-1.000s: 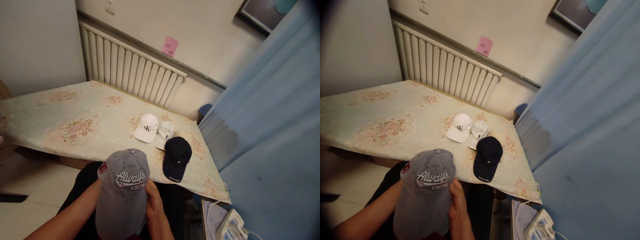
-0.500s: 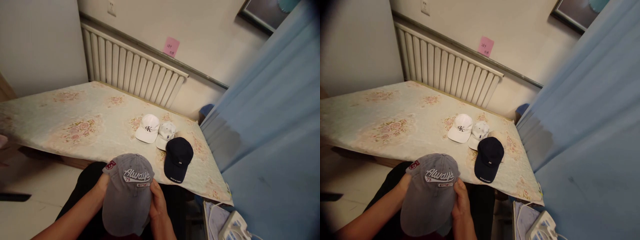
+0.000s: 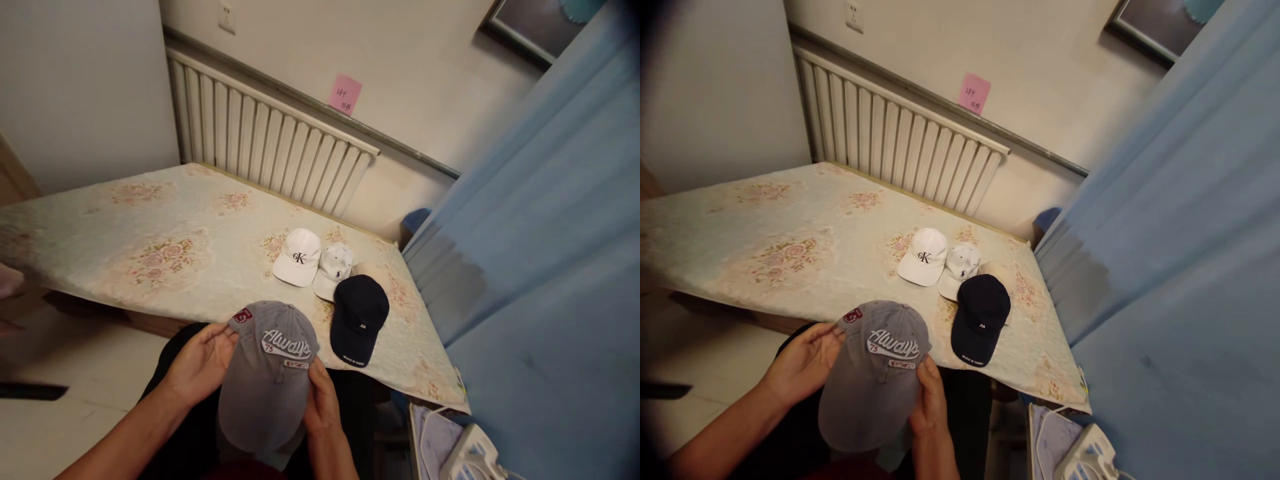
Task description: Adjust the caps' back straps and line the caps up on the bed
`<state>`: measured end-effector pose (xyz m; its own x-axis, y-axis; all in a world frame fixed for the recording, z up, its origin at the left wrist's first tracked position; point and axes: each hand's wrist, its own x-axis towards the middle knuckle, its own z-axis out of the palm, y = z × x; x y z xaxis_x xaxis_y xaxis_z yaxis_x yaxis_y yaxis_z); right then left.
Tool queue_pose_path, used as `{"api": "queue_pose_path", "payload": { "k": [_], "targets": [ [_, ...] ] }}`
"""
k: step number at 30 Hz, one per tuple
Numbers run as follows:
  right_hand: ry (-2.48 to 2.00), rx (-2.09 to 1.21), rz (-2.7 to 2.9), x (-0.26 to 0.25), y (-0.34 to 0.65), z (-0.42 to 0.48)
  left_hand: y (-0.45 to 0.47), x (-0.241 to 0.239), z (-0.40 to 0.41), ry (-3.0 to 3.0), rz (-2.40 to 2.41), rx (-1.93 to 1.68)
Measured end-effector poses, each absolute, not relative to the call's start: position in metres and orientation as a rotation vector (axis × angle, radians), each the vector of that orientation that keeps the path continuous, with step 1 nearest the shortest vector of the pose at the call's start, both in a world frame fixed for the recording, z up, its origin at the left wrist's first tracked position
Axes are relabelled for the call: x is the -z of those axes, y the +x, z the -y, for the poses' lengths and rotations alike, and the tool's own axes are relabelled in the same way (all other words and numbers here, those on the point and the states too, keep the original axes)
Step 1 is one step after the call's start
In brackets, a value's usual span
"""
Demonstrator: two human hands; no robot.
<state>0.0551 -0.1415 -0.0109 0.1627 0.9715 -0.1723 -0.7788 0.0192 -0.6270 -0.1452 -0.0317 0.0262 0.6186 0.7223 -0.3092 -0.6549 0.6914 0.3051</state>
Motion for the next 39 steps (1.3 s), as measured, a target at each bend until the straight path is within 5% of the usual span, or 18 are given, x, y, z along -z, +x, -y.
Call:
{"api": "queue_pose_path", "payload": {
  "k": [20, 39],
  "targets": [
    [-0.7, -1.505, 0.295, 0.012, 0.056, 0.141, -0.147, -0.01, 0.027, 0.434, -0.601, -0.775],
    [-0.728, -1.274, 0.186, 0.007, 0.078, 0.131, -0.149, -0.013, 0.037, 0.541, -0.49, -0.648]
  ]
}}
